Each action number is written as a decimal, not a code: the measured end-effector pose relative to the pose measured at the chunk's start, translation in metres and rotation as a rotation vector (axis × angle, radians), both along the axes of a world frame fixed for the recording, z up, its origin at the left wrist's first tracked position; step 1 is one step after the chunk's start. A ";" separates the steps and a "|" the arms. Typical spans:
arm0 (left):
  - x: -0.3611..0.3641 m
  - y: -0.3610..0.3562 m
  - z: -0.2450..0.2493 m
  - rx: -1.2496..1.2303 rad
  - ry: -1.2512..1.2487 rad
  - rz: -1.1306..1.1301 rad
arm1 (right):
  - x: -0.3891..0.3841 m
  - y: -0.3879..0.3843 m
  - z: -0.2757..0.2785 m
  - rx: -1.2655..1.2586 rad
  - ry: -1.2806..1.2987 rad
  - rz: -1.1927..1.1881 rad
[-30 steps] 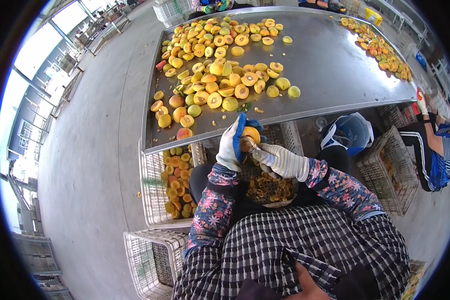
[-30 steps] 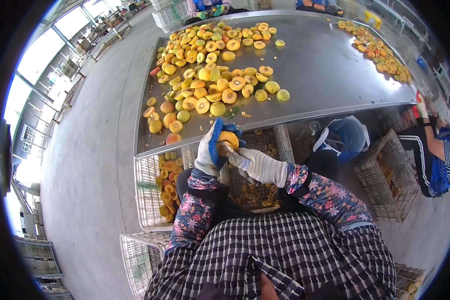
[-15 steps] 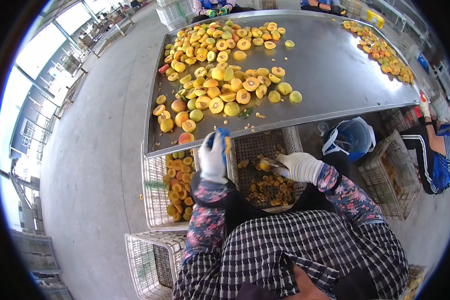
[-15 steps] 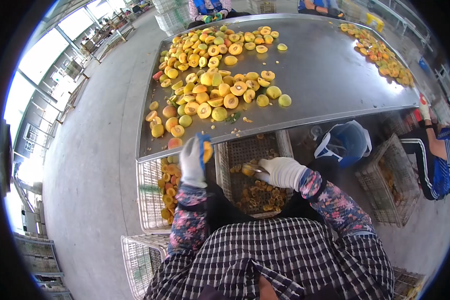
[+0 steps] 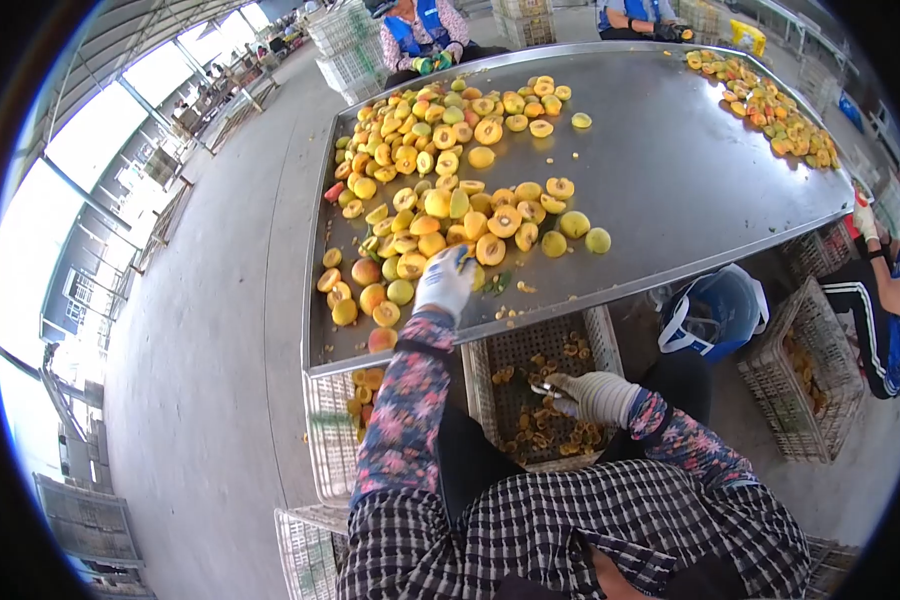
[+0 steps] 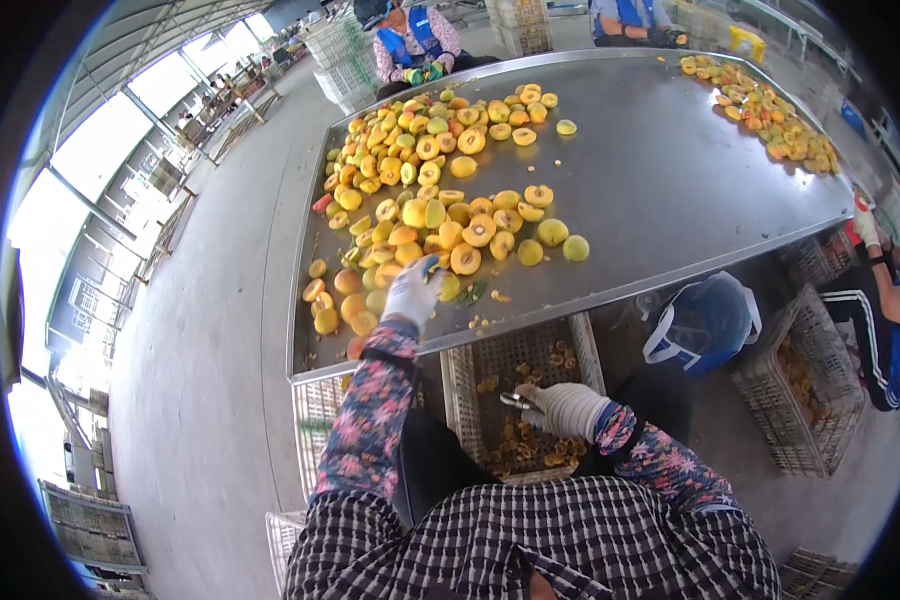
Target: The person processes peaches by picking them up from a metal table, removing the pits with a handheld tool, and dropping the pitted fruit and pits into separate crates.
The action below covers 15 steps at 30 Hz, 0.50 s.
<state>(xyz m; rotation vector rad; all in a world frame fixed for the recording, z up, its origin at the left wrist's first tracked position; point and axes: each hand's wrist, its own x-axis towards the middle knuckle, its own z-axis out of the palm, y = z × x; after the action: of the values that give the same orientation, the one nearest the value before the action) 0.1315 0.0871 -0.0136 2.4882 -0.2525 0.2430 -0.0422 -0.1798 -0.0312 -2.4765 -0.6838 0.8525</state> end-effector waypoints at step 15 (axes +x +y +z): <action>0.046 -0.030 -0.055 -0.501 0.602 0.007 | 0.001 -0.014 -0.020 0.288 -0.011 -0.097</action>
<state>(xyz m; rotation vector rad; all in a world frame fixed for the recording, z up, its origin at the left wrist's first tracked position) 0.1772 0.0569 -0.0684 1.9515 0.0671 -0.3963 -0.0411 -0.1938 -0.0511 -2.2373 -0.6356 0.6539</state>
